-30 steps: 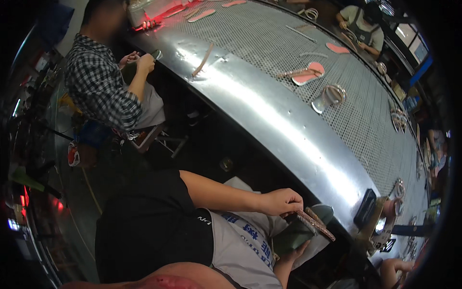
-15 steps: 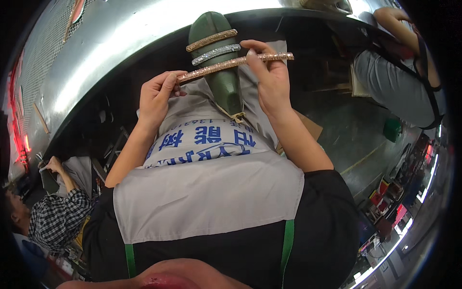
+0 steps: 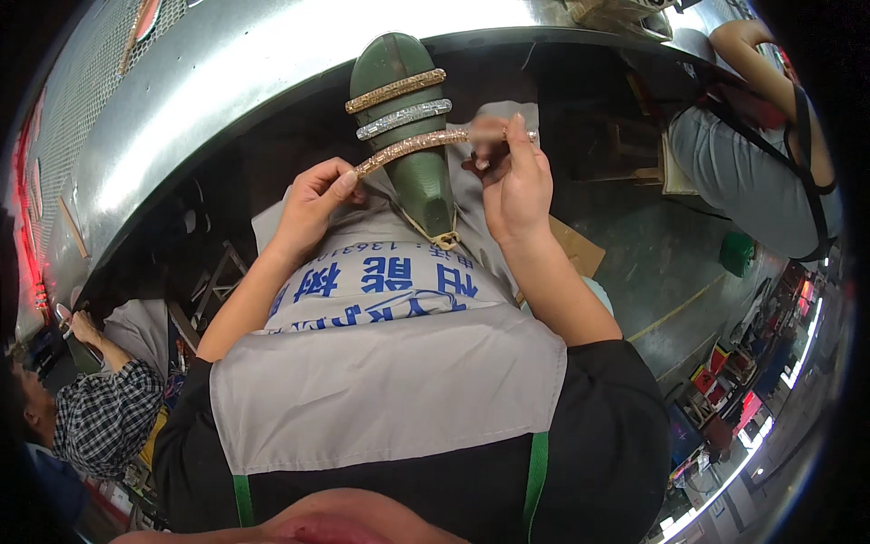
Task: The person assembles sandals by wrapping decorative straps around a shoe last, spreading adhesive onto soles with a stick, and pressing the soles onto the bottom of the last.
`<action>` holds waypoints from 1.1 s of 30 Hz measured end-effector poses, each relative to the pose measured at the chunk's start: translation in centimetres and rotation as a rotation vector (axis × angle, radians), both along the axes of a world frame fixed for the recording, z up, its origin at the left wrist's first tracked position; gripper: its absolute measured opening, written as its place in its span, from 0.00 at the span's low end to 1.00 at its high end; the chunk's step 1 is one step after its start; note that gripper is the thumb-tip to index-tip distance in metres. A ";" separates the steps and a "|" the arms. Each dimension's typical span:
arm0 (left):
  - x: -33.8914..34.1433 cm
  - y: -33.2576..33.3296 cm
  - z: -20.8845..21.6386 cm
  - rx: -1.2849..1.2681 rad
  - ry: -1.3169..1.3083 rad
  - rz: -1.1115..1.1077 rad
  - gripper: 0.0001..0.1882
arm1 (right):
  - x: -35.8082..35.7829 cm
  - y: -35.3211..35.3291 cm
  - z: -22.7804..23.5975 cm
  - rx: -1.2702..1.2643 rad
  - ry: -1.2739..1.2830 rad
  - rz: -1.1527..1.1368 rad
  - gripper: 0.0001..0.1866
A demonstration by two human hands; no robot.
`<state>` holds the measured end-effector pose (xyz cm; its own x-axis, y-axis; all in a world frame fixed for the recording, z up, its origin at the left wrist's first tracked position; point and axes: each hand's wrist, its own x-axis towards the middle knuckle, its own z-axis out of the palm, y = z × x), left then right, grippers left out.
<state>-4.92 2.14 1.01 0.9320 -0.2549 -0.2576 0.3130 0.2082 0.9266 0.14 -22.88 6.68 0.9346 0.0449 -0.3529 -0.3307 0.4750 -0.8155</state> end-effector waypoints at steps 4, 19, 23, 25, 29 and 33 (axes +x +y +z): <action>0.9 -6.2 -2.5 -0.162 0.022 0.064 0.11 | 1.0 -4.1 -2.9 -0.172 0.047 0.010 0.20; 1.3 -7.4 7.7 -0.061 -0.176 0.110 0.10 | 0.0 -1.3 -1.3 0.340 0.145 0.544 0.15; 1.3 -6.8 7.8 -0.128 -0.153 0.120 0.11 | -0.2 -0.1 -0.4 0.360 0.069 0.543 0.16; 1.2 -6.4 7.8 -0.175 -0.141 0.120 0.11 | -0.3 0.2 -0.6 0.372 0.080 0.559 0.16; 0.9 -6.5 7.8 -0.135 -0.137 0.173 0.11 | 0.8 -1.5 -4.2 0.366 0.110 0.582 0.18; 2.2 -7.2 7.2 -0.035 -0.185 0.164 0.09 | 1.0 -0.6 -3.2 0.516 0.005 0.909 0.18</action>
<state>-2.72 -5.04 8.24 0.9921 -0.1023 -0.0725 0.0982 0.2750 0.9564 1.16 -23.43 3.47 0.4717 0.8767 -0.0943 -0.7406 0.3358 -0.5820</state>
